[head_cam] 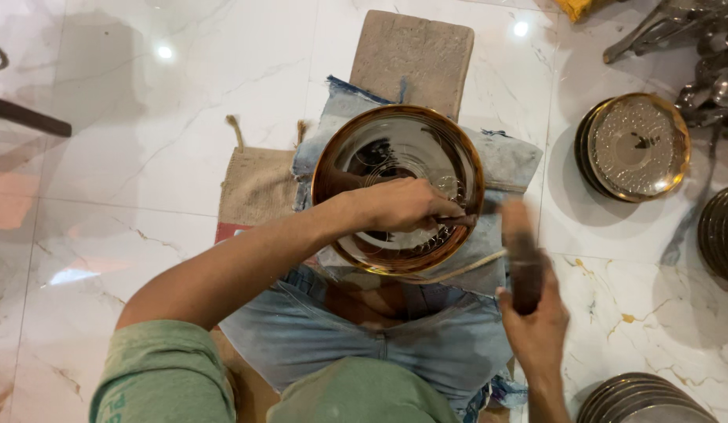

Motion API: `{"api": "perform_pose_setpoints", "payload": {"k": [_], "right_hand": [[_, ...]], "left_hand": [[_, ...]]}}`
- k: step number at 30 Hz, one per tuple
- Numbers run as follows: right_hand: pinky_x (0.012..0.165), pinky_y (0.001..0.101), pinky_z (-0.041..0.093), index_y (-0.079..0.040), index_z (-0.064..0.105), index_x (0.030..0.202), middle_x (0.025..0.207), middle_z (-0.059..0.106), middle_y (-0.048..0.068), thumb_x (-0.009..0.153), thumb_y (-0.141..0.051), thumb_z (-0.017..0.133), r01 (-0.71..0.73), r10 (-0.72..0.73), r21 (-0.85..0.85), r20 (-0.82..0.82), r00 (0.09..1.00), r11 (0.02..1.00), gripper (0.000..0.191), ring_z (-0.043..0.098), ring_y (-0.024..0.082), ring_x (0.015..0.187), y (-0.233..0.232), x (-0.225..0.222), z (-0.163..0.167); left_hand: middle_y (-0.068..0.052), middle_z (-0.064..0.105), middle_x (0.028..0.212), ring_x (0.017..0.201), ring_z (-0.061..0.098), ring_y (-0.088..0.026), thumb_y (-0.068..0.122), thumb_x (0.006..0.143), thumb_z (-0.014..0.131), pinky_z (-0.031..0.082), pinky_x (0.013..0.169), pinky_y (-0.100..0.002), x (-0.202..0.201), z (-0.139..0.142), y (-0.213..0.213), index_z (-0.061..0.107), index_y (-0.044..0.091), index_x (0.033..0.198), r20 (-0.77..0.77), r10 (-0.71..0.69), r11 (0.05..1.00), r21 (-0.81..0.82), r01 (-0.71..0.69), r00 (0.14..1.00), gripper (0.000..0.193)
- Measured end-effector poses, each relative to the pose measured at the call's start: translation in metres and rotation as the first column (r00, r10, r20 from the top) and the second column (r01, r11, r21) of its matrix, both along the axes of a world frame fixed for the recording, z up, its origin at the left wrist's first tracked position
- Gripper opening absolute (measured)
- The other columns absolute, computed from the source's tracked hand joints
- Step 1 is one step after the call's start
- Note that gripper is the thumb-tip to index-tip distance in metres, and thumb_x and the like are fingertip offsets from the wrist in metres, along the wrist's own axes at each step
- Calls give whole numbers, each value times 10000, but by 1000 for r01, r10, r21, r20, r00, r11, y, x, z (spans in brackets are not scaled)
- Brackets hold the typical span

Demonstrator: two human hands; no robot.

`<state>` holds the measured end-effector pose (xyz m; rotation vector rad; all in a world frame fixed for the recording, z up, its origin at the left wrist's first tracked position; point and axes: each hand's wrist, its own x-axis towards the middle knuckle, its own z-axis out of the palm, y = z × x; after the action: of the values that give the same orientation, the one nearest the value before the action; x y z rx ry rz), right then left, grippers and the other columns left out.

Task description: The person sits cross-legged on the floor with a decorative brass plate resting on their lap. They hold a small punch against the plate's surface and repeatedly strike it with a wooden mallet, working around the embossed pattern to shape the design into the metal.

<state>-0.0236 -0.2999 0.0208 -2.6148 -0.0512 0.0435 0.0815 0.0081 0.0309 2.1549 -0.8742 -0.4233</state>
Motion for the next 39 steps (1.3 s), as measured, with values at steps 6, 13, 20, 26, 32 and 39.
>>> {"api": "perform_pose_setpoints", "payload": {"k": [6, 13, 20, 26, 32, 39], "right_hand": [[851, 437, 571, -70, 432, 1557, 1093, 713, 214, 828, -154, 808, 220, -210, 91, -102, 972, 971, 824, 706, 307, 935, 12, -40, -21], [866, 463, 577, -70, 414, 1541, 1142, 707, 236, 818, -204, 787, 125, -104, 102, -194, 976, 987, 824, 720, 363, 982, 10, -5, 2], [812, 521, 583, -205, 468, 1550, 1191, 695, 168, 807, -178, 762, -411, 425, -185, 39, 904, 893, 800, 713, 407, 969, 18, 91, 88], [704, 450, 596, -426, 397, 1608, 974, 669, 55, 907, -177, 704, -553, 532, -601, -237, 813, 577, 804, 727, 286, 808, 75, 120, 160], [669, 429, 597, -458, 451, 1533, 891, 657, 60, 845, -140, 742, -530, 711, -696, -39, 702, 485, 812, 735, 282, 784, 90, 105, 176], [758, 466, 573, -150, 456, 1558, 1168, 703, 172, 876, -186, 808, -430, 450, -134, 280, 848, 893, 769, 721, 378, 911, 67, 87, 120]], "left_hand": [[-110, 774, 1058, 882, 729, -290, 103, 889, 724, 550, 774, -461, 7, 7, 0, 633, 164, 1384, -25, -202, 977, 71, 203, 979, 507], [-89, 756, 1180, 899, 755, -262, 48, 898, 658, 583, 797, -411, -9, -3, 8, 636, 147, 1368, 36, -22, 987, -160, 27, 999, 481], [-174, 702, 1132, 1016, 695, -380, 18, 871, 701, 563, 836, -434, -53, -8, 13, 609, 56, 1296, 47, 488, 835, -317, -450, 872, 436], [-165, 677, 1089, 863, 711, -352, 66, 941, 691, 564, 743, -419, -83, -11, -8, 582, 40, 1275, -164, 782, 544, -290, -787, 601, 352], [-168, 670, 1002, 898, 695, -370, 64, 976, 702, 552, 784, -421, -96, -17, -16, 580, 45, 1162, -59, 890, 402, -364, -840, 452, 223], [-199, 693, 1159, 1010, 720, -361, 26, 846, 665, 562, 859, -436, -50, -5, 7, 568, 34, 1336, -121, 502, 826, -226, -516, 856, 499]]}}
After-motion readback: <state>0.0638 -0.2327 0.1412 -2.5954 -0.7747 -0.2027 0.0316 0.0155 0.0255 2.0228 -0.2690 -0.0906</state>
